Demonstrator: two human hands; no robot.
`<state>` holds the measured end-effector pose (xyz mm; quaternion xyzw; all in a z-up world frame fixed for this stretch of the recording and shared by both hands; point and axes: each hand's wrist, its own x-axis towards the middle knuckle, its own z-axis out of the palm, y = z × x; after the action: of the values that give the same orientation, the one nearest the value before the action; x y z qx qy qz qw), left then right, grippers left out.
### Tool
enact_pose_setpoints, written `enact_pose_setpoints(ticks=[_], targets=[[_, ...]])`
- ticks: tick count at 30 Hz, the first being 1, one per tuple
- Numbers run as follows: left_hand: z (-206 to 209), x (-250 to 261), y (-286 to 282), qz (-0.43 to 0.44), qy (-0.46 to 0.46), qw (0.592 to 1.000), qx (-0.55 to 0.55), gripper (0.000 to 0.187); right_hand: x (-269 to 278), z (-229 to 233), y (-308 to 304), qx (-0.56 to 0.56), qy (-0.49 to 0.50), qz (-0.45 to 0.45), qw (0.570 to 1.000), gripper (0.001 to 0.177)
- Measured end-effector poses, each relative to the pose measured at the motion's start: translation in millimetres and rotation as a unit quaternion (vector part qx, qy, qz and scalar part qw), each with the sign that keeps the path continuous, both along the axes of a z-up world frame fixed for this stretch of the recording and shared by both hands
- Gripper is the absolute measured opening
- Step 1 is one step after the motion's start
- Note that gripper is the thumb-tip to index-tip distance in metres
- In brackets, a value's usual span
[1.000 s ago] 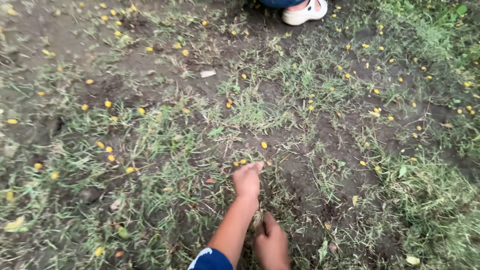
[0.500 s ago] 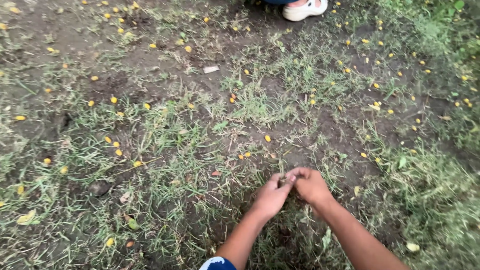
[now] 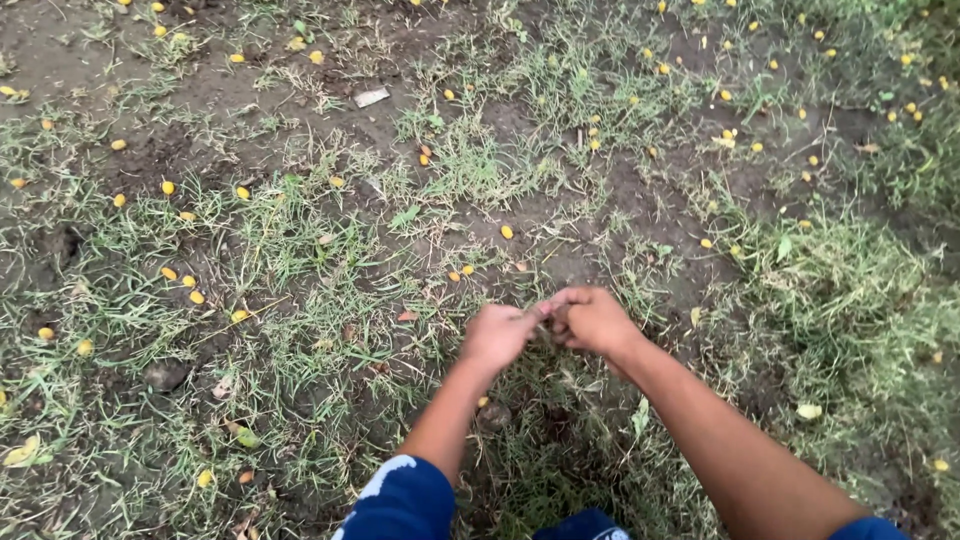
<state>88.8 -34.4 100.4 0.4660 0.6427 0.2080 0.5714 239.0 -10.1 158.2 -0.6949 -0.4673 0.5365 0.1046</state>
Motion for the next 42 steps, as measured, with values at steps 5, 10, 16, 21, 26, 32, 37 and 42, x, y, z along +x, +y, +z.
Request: enact_pose_setpoints(ticks=[5, 10, 16, 21, 26, 32, 37, 42], targets=[[-68, 4, -5, 0.14, -0.116, 0.983, -0.031, 0.037, -7, -22, -22, -0.061, 0.053, 0.022, 0.997, 0.021], [-26, 9, -14, 0.238, -0.186, 0.947, -0.112, 0.024, 4, -50, -27, -0.053, 0.079, 0.062, 0.994, 0.018], [-43, 22, 9, 0.35, -0.3, 0.884, -0.079, 0.015, -26, -25, -25, 0.086, 0.082, 0.001, 0.993, 0.03], [27, -20, 48, 0.411, -0.362, 0.822, 0.16, 0.006, -67, -6, 26, 0.277, 0.132, -0.006, 0.952, 0.022], [50, -58, 57, 0.438, -0.381, 0.794, 0.182, 0.004, -97, 60, 40, 0.279, 0.082, 0.116, 0.95, 0.015], [13, -89, 41, 0.458, -0.264, 0.839, 0.129, 0.014, -84, 71, 34, 0.211, -0.067, 0.231, 0.947, 0.013], [41, -95, 29, 0.495, -0.336, 0.79, 0.134, 0.008, -69, 51, 33, 0.195, -0.172, 0.299, 0.918, 0.016], [12, -85, 31, 0.425, -0.353, 0.826, 0.114, 0.007, -56, 16, 40, 0.048, 0.106, 0.004, 0.993, 0.028]])
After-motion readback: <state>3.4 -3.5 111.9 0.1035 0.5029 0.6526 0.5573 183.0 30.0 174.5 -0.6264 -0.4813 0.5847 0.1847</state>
